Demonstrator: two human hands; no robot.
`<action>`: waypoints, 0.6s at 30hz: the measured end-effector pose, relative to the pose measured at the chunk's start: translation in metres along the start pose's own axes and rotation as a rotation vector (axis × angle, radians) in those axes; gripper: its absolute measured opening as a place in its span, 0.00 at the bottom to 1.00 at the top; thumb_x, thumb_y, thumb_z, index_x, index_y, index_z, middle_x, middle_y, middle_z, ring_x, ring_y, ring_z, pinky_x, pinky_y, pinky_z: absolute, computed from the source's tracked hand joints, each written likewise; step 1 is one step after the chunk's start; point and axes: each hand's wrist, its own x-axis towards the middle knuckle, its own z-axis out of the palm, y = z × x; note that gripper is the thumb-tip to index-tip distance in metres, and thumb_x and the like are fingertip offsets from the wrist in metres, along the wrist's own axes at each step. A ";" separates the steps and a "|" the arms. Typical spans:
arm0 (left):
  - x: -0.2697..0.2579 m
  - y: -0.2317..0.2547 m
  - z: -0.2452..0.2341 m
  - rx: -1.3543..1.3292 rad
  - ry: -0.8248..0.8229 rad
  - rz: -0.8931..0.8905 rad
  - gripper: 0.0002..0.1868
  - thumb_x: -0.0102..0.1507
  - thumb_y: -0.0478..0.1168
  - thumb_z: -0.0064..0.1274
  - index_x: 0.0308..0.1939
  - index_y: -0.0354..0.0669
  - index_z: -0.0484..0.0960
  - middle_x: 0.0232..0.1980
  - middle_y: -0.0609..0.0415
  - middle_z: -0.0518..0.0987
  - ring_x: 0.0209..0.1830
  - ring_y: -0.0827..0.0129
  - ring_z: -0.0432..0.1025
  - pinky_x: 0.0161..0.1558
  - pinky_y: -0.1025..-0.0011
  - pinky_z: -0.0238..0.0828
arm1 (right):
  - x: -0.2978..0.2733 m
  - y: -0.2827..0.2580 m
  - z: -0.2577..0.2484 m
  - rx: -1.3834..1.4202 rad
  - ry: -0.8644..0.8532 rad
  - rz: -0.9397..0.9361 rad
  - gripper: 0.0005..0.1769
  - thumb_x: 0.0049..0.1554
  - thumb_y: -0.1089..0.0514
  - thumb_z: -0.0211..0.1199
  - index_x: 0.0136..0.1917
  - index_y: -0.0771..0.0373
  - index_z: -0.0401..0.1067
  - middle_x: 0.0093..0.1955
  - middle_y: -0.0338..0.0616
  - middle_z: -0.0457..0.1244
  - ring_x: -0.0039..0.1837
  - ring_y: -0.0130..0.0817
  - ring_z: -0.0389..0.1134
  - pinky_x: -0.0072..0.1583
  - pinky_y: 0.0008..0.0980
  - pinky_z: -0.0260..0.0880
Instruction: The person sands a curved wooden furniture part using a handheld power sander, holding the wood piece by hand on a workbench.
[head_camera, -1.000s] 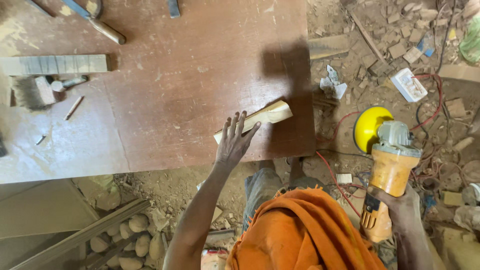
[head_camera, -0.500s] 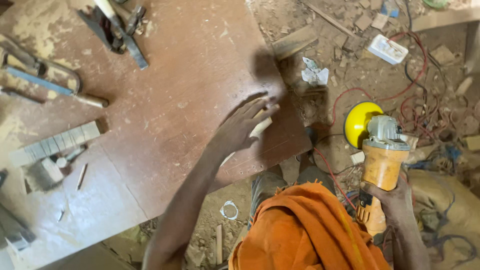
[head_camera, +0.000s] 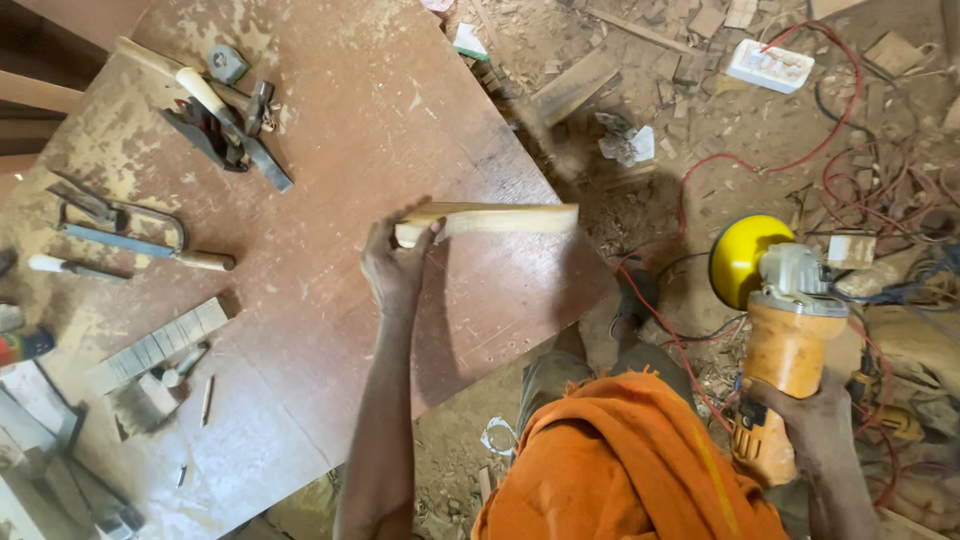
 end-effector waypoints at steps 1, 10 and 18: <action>-0.004 0.001 0.003 0.029 0.031 0.012 0.23 0.56 0.43 0.75 0.52 0.40 0.86 0.48 0.49 0.83 0.39 0.64 0.79 0.40 0.70 0.76 | 0.004 0.000 -0.002 -0.082 0.022 -0.022 0.22 0.47 0.64 0.73 0.55 0.71 0.75 0.45 0.47 0.71 0.42 0.33 0.71 0.46 0.36 0.72; -0.012 -0.009 0.007 0.015 -0.159 0.286 0.21 0.59 0.37 0.65 0.54 0.36 0.79 0.59 0.41 0.76 0.49 0.58 0.80 0.51 0.71 0.83 | 0.032 -0.011 0.007 -0.239 -0.071 -0.124 0.25 0.45 0.63 0.75 0.56 0.70 0.72 0.46 0.48 0.70 0.44 0.34 0.71 0.46 0.37 0.73; -0.080 0.001 0.025 0.258 -0.158 0.243 0.21 0.59 0.49 0.71 0.47 0.40 0.81 0.45 0.49 0.84 0.31 0.67 0.76 0.31 0.68 0.79 | 0.034 -0.010 0.032 0.021 -0.205 -0.138 0.26 0.44 0.63 0.74 0.56 0.70 0.71 0.43 0.48 0.69 0.39 0.36 0.69 0.41 0.38 0.71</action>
